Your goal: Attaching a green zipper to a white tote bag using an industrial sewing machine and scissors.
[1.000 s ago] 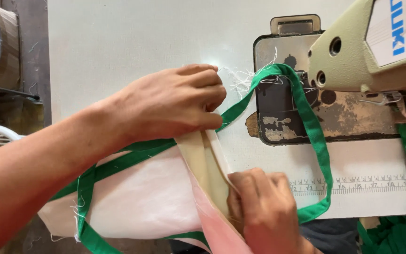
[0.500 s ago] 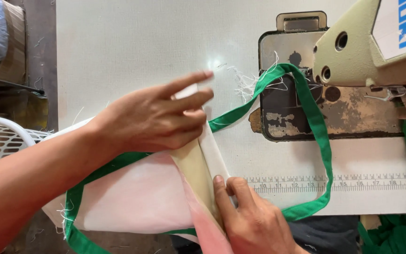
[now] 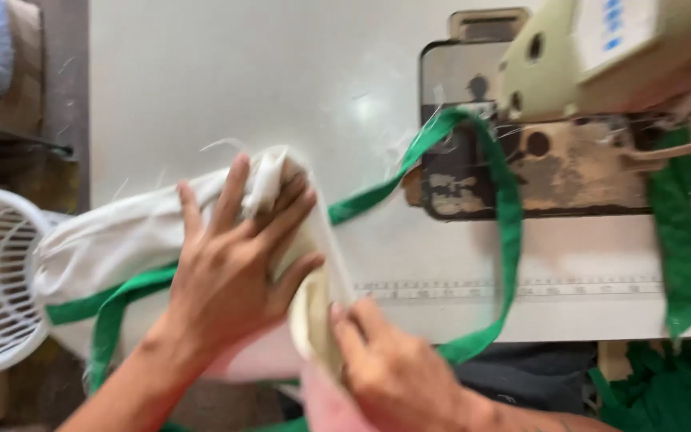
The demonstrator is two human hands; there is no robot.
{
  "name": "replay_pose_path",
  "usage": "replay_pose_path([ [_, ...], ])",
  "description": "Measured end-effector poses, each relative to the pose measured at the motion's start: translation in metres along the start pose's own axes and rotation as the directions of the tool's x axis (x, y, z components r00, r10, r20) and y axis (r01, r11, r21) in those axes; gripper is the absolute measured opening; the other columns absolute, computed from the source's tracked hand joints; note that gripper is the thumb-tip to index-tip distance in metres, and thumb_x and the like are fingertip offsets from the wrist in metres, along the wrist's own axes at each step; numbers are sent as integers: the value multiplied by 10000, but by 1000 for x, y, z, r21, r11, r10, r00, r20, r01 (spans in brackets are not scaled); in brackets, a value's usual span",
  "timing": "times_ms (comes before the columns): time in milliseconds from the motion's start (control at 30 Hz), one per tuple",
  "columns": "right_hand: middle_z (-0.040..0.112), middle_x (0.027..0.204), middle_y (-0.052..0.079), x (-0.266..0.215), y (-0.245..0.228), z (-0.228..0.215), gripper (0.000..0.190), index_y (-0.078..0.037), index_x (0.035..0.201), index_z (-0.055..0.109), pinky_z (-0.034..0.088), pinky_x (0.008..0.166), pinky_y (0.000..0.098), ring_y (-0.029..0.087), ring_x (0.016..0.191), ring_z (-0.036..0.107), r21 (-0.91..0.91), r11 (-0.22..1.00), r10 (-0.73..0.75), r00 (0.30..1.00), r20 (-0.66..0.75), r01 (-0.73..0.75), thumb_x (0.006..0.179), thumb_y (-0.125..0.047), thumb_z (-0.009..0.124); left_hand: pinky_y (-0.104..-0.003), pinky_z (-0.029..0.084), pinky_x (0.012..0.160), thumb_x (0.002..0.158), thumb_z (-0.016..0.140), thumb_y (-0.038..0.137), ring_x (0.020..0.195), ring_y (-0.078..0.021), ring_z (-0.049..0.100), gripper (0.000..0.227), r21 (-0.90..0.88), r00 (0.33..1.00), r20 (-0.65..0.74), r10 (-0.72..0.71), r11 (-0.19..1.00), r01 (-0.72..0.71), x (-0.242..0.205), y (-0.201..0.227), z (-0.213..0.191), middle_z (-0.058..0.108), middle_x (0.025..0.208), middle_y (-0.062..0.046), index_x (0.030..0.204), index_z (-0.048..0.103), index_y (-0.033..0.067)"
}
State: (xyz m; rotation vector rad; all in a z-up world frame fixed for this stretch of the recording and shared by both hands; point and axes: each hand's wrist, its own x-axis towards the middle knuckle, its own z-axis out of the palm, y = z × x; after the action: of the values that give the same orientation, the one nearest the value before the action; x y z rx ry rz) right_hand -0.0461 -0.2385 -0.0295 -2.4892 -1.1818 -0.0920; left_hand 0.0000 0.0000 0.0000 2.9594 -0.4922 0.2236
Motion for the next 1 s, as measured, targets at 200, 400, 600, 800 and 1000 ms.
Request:
replay_pose_path([
  [200,564,1207,106,6,19,-51,360,-109,1360,531,568,695,560,416,868,690,424,887,27,938,347,-183,1094,-347,574,-850,187,1258,1013,732,541,1578,-476,422,676,-125,954,-174,244,956,-267,1,4,21,692,1542,-72,1539,638,127],
  [400,697,1397,43,-11,148,-61,412,-233,1394,747,529,979,485,303,1192,663,-210,961,135,965,-224,-183,1027,-419,775,-875,262,1190,1022,717,542,1531,-478,486,633,-145,905,-233,355,908,-394,66,30,44,772,1422,-142,1502,681,130],
  [600,655,1167,0,2,255,-81,413,-198,1274,625,578,775,436,253,947,707,-244,945,217,976,-28,-217,908,-100,791,-916,207,1171,1055,662,583,1531,-519,476,666,-180,919,-172,354,906,-382,130,34,56,759,1419,-197,1521,660,107],
  [800,781,985,125,12,253,-90,221,-64,1074,762,601,743,481,337,905,736,-121,939,307,943,-130,-323,982,-241,859,-914,159,1169,1090,582,578,1537,-532,442,648,-197,931,-155,329,914,-356,171,43,61,749,1432,-175,1520,659,100],
  [1000,820,1192,145,15,211,-88,262,-133,1256,820,614,845,504,349,1041,732,-313,946,-9,962,-274,-80,1018,-228,873,-905,221,1156,1067,640,533,1549,-469,442,605,-159,946,-185,265,942,-294,166,58,61,805,1313,-173,1443,707,64],
])
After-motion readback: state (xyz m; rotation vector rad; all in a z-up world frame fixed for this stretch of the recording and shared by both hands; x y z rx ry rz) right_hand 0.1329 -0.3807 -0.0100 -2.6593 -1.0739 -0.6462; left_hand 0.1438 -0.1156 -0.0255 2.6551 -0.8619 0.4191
